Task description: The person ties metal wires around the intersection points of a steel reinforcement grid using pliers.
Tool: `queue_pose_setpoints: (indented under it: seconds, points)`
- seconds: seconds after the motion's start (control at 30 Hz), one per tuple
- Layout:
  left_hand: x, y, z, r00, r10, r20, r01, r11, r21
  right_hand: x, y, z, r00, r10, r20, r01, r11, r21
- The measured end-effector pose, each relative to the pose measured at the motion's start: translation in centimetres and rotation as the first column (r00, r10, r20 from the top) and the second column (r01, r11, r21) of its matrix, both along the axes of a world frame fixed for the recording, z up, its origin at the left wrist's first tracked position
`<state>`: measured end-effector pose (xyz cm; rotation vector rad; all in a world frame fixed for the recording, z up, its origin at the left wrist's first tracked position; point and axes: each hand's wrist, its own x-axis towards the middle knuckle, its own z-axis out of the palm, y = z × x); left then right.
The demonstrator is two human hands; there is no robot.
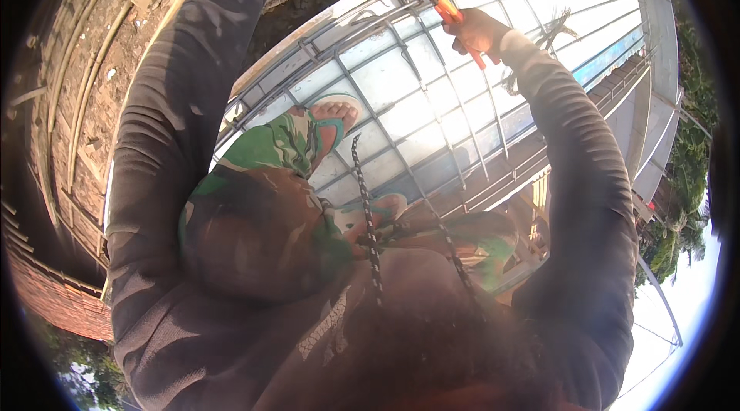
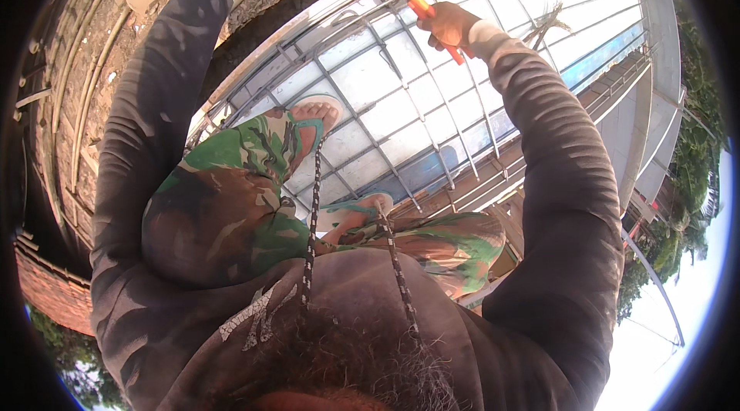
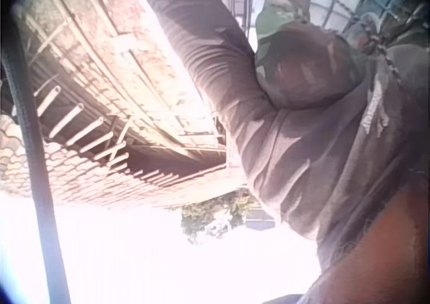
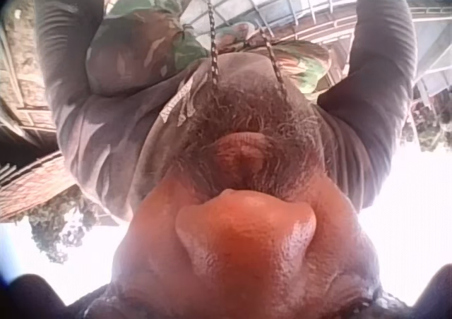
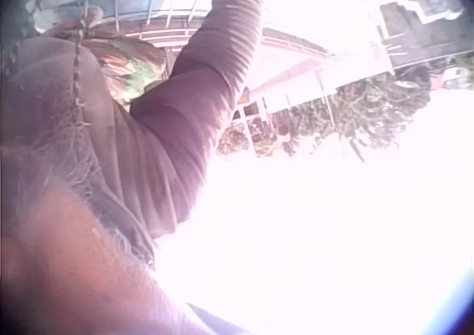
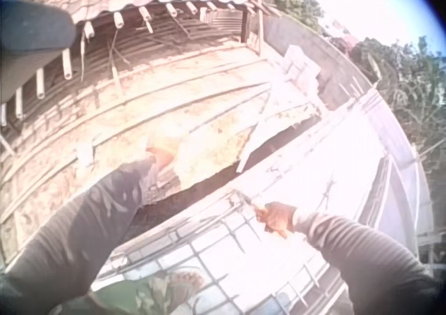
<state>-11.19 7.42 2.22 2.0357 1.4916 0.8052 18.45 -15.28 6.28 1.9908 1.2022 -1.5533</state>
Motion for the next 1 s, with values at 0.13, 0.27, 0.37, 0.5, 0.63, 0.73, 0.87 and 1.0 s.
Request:
queue_pose_setpoints:
  seconds: [0.13, 0.27, 0.37, 0.5, 0.63, 0.73, 0.87, 1.0]
  points:
    - [-5.2, -5.4, 4.0, 0.973, 0.224, 0.050, -0.157, 0.808, -0.567, 1.7, -8.1, 1.2, 0.921, -0.319, -0.223, 0.258, 0.930, -0.262]
    - [-4.3, -17.5, -0.8, 0.851, -0.123, 0.511, 0.475, 0.597, -0.646, 0.3, -10.0, -0.7, 0.993, -0.109, -0.047, 0.090, 0.948, -0.306]
    - [-5.4, -24.5, -3.1, 0.823, -0.316, 0.472, 0.562, 0.334, -0.757, -1.3, -8.1, -1.2, 0.992, 0.121, 0.041, -0.105, 0.954, -0.281]
    - [-7.9, -27.4, -4.9, 0.756, -0.582, 0.300, 0.529, 0.274, -0.803, 2.2, -8.2, -6.7, 0.907, 0.397, 0.141, -0.402, 0.916, 0.005]
    - [-11.0, -28.3, -5.0, 0.808, -0.537, 0.243, 0.437, 0.270, -0.858, 1.6, -5.7, -6.4, 0.794, 0.580, 0.180, -0.580, 0.813, -0.063]
    - [-13.4, -29.2, -6.3, 0.867, -0.418, 0.272, 0.416, 0.306, -0.856, 1.3, -5.2, -5.8, 0.787, 0.598, 0.149, -0.581, 0.801, -0.145]
    - [-15.0, -30.2, -6.4, 0.905, -0.293, 0.309, 0.401, 0.347, -0.848, -2.0, -3.4, -1.6, 0.820, 0.553, 0.147, -0.491, 0.812, -0.316]
    - [-15.7, -30.6, -6.1, 0.912, -0.276, 0.303, 0.391, 0.360, -0.847, -1.0, -3.5, -3.3, 0.758, 0.637, 0.143, -0.592, 0.763, -0.259]
